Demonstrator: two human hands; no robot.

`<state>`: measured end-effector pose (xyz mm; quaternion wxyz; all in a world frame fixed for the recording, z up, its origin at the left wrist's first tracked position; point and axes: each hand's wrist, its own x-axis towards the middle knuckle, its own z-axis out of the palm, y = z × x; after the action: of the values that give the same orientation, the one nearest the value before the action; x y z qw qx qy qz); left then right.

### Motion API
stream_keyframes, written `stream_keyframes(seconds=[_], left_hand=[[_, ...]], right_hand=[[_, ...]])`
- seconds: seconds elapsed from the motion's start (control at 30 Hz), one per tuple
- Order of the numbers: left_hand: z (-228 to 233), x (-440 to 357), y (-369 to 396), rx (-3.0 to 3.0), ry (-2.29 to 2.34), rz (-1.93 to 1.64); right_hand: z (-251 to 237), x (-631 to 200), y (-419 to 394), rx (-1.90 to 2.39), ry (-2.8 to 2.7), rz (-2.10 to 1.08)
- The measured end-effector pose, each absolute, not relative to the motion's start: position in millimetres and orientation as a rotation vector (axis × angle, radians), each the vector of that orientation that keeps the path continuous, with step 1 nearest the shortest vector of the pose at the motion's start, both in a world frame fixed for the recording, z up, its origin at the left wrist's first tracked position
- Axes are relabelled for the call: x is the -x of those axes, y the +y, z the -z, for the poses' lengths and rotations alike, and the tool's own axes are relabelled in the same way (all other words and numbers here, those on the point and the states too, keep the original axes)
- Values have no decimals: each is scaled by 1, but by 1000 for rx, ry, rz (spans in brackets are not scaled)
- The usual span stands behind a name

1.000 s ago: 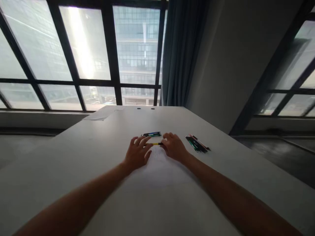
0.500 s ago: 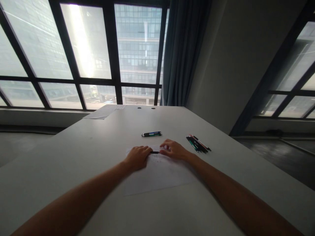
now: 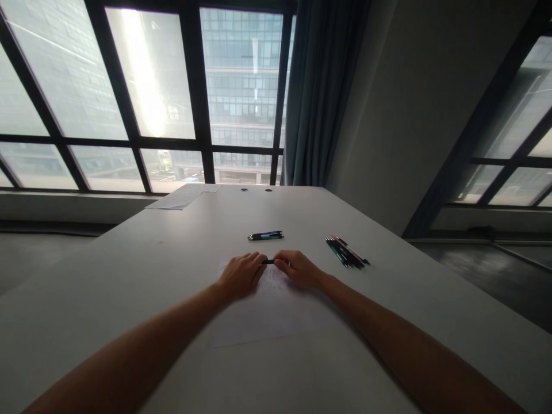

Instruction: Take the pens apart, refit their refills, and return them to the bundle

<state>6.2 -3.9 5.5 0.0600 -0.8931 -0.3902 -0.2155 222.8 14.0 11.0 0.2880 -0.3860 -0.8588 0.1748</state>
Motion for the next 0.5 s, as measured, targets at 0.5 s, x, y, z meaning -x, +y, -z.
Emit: stream_keyframes(seconds=[0.5], left_hand=[[-4, -6, -6, 2627, -1313, 432]], right_hand=[[-6, -215, 7, 888, -2310, -263]])
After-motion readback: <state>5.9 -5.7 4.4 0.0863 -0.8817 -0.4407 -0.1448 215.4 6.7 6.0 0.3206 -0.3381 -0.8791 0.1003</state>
